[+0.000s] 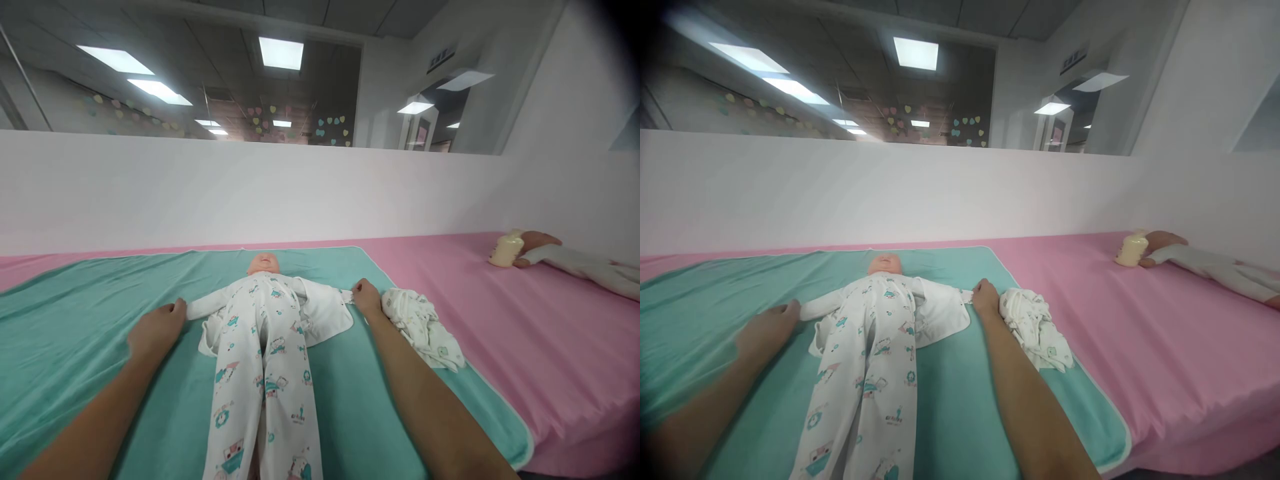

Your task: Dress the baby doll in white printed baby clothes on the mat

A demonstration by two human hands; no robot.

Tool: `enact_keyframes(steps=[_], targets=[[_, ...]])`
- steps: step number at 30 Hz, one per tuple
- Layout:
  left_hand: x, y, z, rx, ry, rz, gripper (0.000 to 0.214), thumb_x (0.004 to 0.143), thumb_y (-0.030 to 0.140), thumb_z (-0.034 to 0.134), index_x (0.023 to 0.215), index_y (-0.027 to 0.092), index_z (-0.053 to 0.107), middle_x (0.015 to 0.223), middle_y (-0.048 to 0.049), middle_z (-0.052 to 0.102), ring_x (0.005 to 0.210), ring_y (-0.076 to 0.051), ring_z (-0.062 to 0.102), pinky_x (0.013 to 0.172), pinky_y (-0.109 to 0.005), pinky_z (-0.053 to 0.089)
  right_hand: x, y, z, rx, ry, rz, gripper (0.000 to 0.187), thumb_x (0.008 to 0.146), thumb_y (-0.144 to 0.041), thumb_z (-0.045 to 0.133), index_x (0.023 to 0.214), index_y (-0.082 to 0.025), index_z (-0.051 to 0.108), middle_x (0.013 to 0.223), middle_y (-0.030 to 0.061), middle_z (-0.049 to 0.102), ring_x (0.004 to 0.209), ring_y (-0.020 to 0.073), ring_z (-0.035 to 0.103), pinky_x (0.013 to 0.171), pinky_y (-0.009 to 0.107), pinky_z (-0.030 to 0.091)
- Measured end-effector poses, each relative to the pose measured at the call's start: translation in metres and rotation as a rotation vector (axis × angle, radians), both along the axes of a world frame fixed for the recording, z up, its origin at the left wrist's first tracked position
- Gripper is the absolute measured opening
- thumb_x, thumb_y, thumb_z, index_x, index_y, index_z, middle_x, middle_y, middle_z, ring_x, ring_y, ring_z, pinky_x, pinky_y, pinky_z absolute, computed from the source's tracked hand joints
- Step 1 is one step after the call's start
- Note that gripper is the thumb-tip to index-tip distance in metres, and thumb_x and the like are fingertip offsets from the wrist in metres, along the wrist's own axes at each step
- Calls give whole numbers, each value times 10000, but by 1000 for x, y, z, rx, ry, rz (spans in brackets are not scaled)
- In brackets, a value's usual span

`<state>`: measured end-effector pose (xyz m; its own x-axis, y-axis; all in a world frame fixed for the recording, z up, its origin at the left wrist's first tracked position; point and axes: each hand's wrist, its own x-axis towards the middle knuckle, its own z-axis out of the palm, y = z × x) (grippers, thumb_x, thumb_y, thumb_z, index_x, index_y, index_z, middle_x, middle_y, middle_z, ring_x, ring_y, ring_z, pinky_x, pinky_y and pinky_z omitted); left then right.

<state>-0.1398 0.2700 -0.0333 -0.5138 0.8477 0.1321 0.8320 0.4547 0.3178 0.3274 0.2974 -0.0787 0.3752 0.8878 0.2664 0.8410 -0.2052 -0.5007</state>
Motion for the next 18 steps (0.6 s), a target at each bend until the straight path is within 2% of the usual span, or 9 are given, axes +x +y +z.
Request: enact_keyframes(steps=[3,5,9,11,13,16,18], targets=[[1,-3,1,-1,-22,-3,384,838,420,325,784,185,623,808,-92,636,768,-289,591,616,-338,424,-7,-5,7,51,-43,-15,192,861,-198,404,941,-182,578,1016,88,603,921,205,561,754,289,390],[3,-5,1,27,-1,-34,373,843,391,319,774,178,618,826,-113,637,775,-294,593,611,-341,421,-22,-10,12,131,-104,25,230,886,-241,389,1013,-190,574,1111,96,574,1015,229,522,829,320,375],[8,-7,-1,149,21,-63,367,848,372,325,846,166,629,850,-145,650,773,-317,599,592,-352,407,-70,-21,16,294,-233,328,307,919,-332,380,1139,-191,541,1246,91,521,1151,223,437,974,343,305],[10,-9,-2,233,12,-44,367,854,379,336,929,167,627,866,-140,659,776,-320,601,593,-353,402,-92,-25,14,288,-262,473,351,923,-366,379,1212,-205,497,1318,79,472,1211,213,389,1035,369,243],[13,-12,0,311,-4,-49,350,858,367,357,992,172,614,895,-122,664,798,-312,603,614,-350,403,-107,-28,10,235,-277,550,425,907,-399,412,1297,-231,420,1384,70,408,1264,225,334,1068,433,178],[19,-19,10,473,-33,-156,327,864,334,375,1052,171,587,979,-92,659,866,-273,601,685,-334,418,-113,-31,6,155,-274,524,562,867,-411,475,1376,-240,311,1428,82,347,1305,261,276,1064,504,142],[33,-23,21,600,-62,-267,307,865,320,380,1047,174,578,1007,-69,653,901,-237,595,744,-317,426,-114,-32,6,153,-274,470,577,858,-397,481,1378,-213,314,1402,108,381,1286,277,302,1055,502,163]])
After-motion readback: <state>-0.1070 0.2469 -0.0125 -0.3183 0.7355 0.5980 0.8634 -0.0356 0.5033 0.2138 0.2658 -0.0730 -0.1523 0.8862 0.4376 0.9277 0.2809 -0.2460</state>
